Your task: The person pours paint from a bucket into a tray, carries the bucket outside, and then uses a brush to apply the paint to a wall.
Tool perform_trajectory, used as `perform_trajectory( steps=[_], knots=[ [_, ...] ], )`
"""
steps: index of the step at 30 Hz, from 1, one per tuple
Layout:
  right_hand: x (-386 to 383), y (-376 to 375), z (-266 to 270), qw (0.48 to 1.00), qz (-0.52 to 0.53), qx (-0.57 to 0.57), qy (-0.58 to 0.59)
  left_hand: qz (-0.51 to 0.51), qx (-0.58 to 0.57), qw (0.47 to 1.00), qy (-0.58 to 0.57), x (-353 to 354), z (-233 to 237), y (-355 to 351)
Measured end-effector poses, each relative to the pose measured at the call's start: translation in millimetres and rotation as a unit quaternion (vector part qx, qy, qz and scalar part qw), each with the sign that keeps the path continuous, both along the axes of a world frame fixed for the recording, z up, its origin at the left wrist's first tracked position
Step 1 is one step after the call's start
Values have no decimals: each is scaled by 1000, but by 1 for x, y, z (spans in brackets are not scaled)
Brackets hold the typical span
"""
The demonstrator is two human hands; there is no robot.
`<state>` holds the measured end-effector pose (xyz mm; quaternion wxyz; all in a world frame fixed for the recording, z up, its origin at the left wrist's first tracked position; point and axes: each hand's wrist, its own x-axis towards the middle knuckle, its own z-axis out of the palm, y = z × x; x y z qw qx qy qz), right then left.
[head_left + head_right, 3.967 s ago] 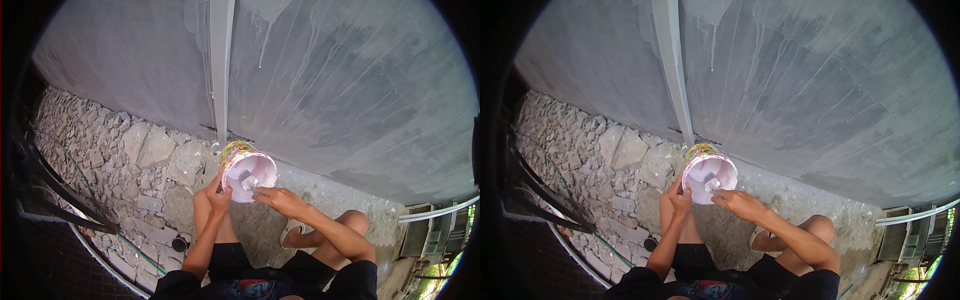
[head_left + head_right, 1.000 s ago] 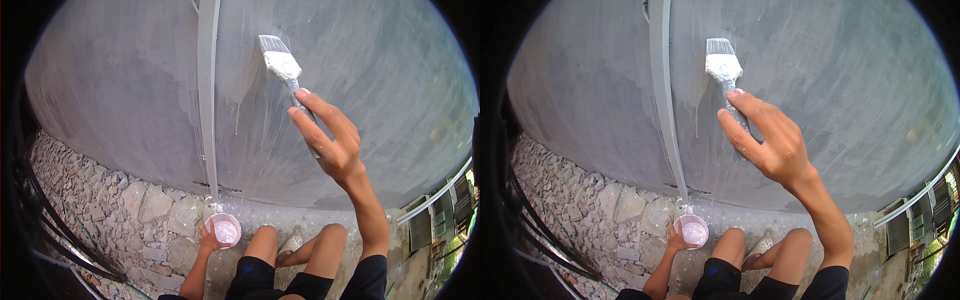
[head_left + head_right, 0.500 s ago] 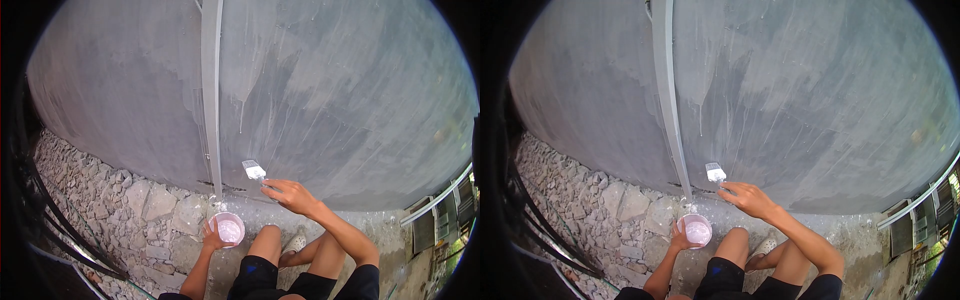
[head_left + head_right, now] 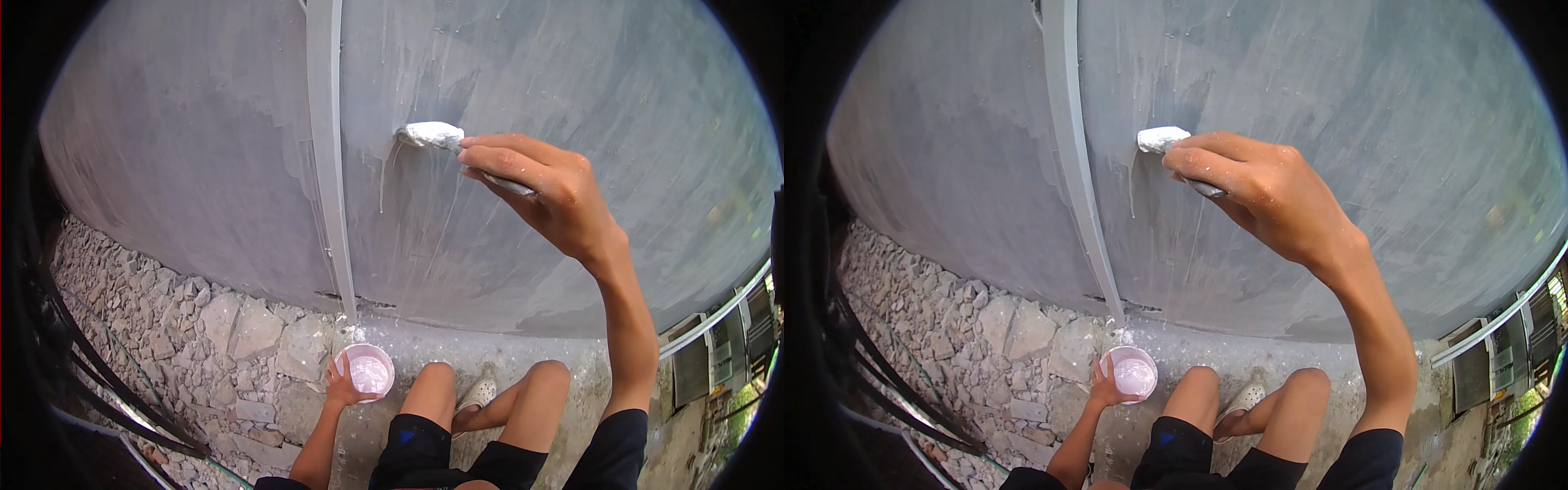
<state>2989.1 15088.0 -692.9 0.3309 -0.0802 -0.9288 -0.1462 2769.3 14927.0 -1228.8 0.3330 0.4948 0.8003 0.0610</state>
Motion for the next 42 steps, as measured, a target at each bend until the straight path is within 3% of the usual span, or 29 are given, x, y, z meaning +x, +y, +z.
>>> perform_trajectory(
  steps=[4, 6, 13, 15, 19, 23, 26, 27, 31, 38, 42],
  knots=[
    [-5, 4, -9, 987, 29, 132, 89, 0, -14, 1000, 4, -2, -24, 3],
    [-10, 9, -40, 973, 27, 202, 108, 5, -5, 1000, -2, 0, -2, 1],
    [-16, 1, -201, 993, 19, 114, -36, -6, -14, 1000, -15, 0, 11, 1],
    [-16, -2, -230, 997, 30, 4, -74, -6, -12, 1000, -14, -1, 7, 2],
    [-18, -3, -228, 995, 43, -66, -68, -1, -9, 999, -33, -1, 6, 0],
    [-22, 6, -150, 994, -7, -105, -5, -1, -12, 999, -33, 0, 13, 0],
    [-22, 3, -94, 998, -9, -47, 36, -1, -7, 1000, -24, 1, 12, 0],
    [-22, 1, -79, 996, -3, 18, 84, 1, 2, 1000, -9, 1, 11, 0],
    [-27, -4, -70, 965, 22, 201, 169, 2, 5, 1000, 4, 0, -14, 1],
    [-26, -5, -205, 994, -2, 110, -7, 5, -1, 1000, -8, 1, 10, 0],
    [-20, -8, -260, 996, 21, -11, -84, 5, 7, 1000, -12, 1, 10, 0]
  ],
)
